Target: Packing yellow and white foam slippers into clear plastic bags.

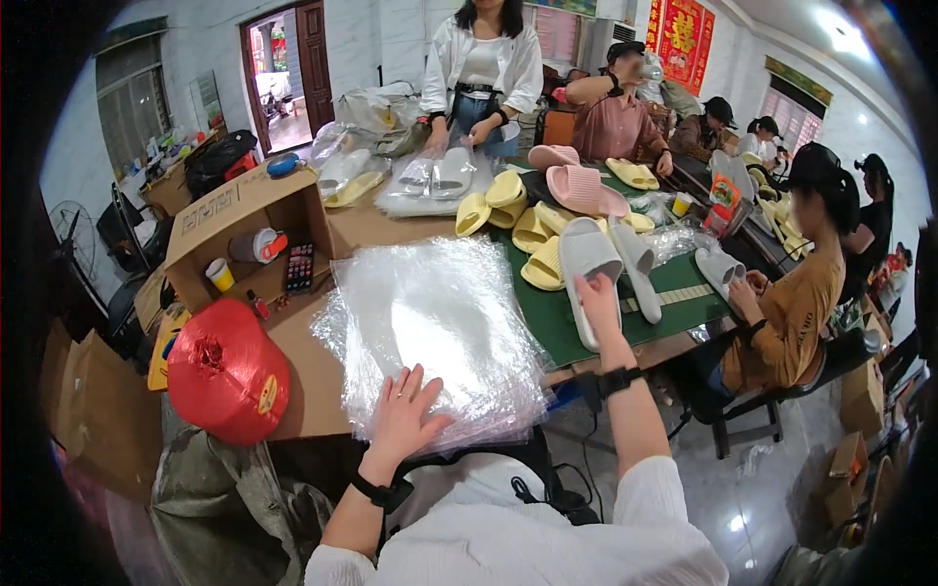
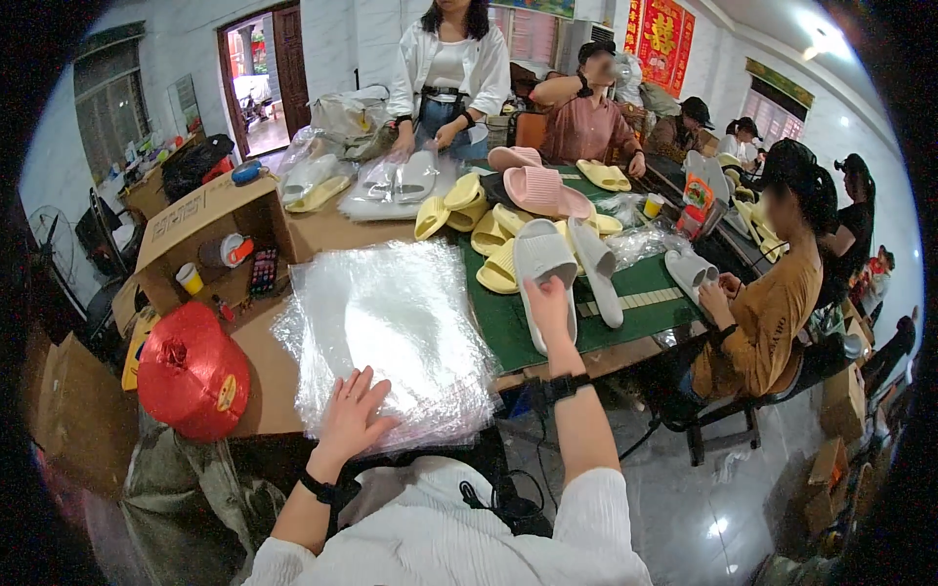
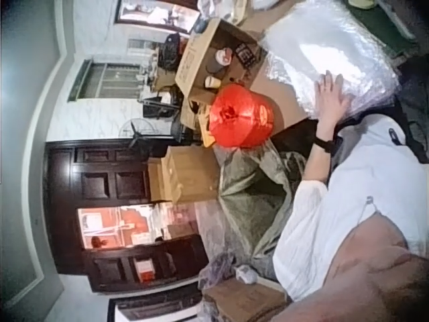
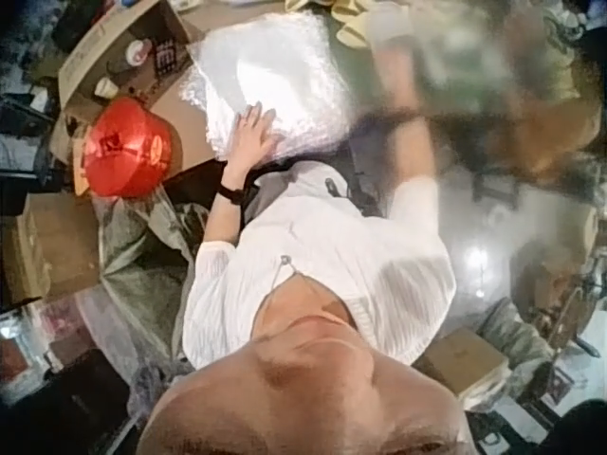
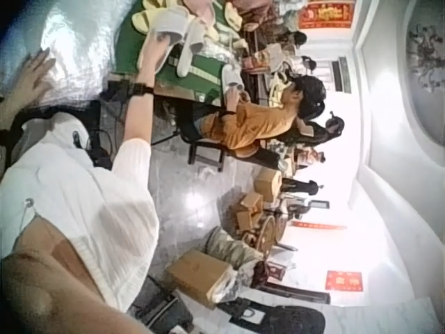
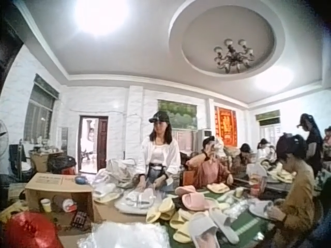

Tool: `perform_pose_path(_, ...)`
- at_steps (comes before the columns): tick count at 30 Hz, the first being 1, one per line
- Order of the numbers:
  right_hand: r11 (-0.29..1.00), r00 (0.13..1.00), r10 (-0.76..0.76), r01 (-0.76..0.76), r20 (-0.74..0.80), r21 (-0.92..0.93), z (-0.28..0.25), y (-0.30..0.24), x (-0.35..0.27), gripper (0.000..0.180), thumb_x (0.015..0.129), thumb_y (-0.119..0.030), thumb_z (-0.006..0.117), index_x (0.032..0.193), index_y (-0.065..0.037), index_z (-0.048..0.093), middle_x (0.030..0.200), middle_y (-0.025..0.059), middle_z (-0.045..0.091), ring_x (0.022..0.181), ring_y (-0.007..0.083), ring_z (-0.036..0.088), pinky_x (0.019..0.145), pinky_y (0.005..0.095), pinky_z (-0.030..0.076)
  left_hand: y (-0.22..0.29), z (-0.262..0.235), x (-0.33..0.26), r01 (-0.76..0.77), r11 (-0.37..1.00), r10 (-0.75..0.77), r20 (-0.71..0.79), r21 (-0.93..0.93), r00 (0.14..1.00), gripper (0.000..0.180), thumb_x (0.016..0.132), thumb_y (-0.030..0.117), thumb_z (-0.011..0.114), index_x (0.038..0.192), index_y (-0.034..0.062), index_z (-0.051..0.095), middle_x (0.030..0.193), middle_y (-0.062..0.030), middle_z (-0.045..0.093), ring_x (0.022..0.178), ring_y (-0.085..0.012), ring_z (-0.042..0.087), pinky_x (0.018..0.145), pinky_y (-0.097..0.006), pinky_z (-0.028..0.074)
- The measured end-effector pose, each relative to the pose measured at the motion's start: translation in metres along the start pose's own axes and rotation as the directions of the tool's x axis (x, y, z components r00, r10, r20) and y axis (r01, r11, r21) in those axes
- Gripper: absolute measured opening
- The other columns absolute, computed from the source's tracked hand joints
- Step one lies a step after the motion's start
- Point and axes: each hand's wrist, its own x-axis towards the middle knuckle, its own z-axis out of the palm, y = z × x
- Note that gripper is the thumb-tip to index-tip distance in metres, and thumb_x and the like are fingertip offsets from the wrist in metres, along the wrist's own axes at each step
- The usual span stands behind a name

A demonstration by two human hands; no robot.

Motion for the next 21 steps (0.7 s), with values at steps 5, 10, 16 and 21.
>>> perform_pose_path(5, 0.999, 0.996, 0.037, -0.039, 0.079, 0.015, 0.006, -0.059, 0.023, 0.033, 0.088, -0.026, 0.071, 0.089, 0.007, 0.064, 0.075, 0.0123, 0.066, 0.071, 0.0238, 0.061, 0.069, 0.0382, 0.047, -0.009, 0.004, -0.01, 0.041, 0.999, -0.041, -0.043, -0.015, 0.998, 0.063, 0.085, 0.054, 0.065, 0.134, 0.0146, 0.058, 0.146, -0.0223, 0.046, 0.138, -0.04, 0.039, 0.114, -0.055, 0.025)
perform_pose_path(10, 0.974, 0.976, -0.219, 0.22, -0.013, 0.056, 0.005, -0.124, 0.019, 0.033, 0.09, -0.025, 0.069, 0.085, 0.006, 0.06, 0.074, 0.0114, 0.063, 0.069, 0.0195, 0.056, 0.066, 0.0362, 0.045, -0.013, 0.007, -0.013, 0.019, 1.0, -0.02, -0.059, -0.023, 0.998, 0.064, 0.085, 0.053, 0.066, 0.135, 0.0148, 0.058, 0.148, -0.021, 0.044, 0.138, -0.0402, 0.038, 0.116, -0.054, 0.023)
perform_pose_path(16, 0.892, 0.901, -0.355, 0.248, 0.247, 0.377, 0.015, -0.245, -0.04, 0.028, 0.096, -0.021, 0.064, 0.098, 0.007, 0.064, 0.085, 0.0046, 0.065, 0.078, 0.0099, 0.053, 0.071, 0.027, 0.044, -0.013, 0.003, -0.014, 0.02, 0.999, -0.022, -0.074, -0.025, 0.997, 0.062, 0.085, 0.053, 0.065, 0.135, 0.0156, 0.057, 0.148, -0.02, 0.045, 0.137, -0.0386, 0.039, 0.116, -0.054, 0.024)
perform_pose_path(21, 0.903, 0.819, -0.367, 0.2, 0.441, 0.381, 0.045, -0.29, -0.114, 0.025, 0.097, -0.019, 0.064, 0.108, 0.003, 0.064, 0.096, 0.0031, 0.067, 0.086, 0.0085, 0.057, 0.078, 0.0249, 0.046, -0.012, 0.001, -0.014, 0.04, 0.999, -0.042, -0.063, -0.029, 0.997, 0.063, 0.084, 0.053, 0.066, 0.134, 0.016, 0.058, 0.147, -0.0187, 0.046, 0.138, -0.0378, 0.039, 0.117, -0.053, 0.023)
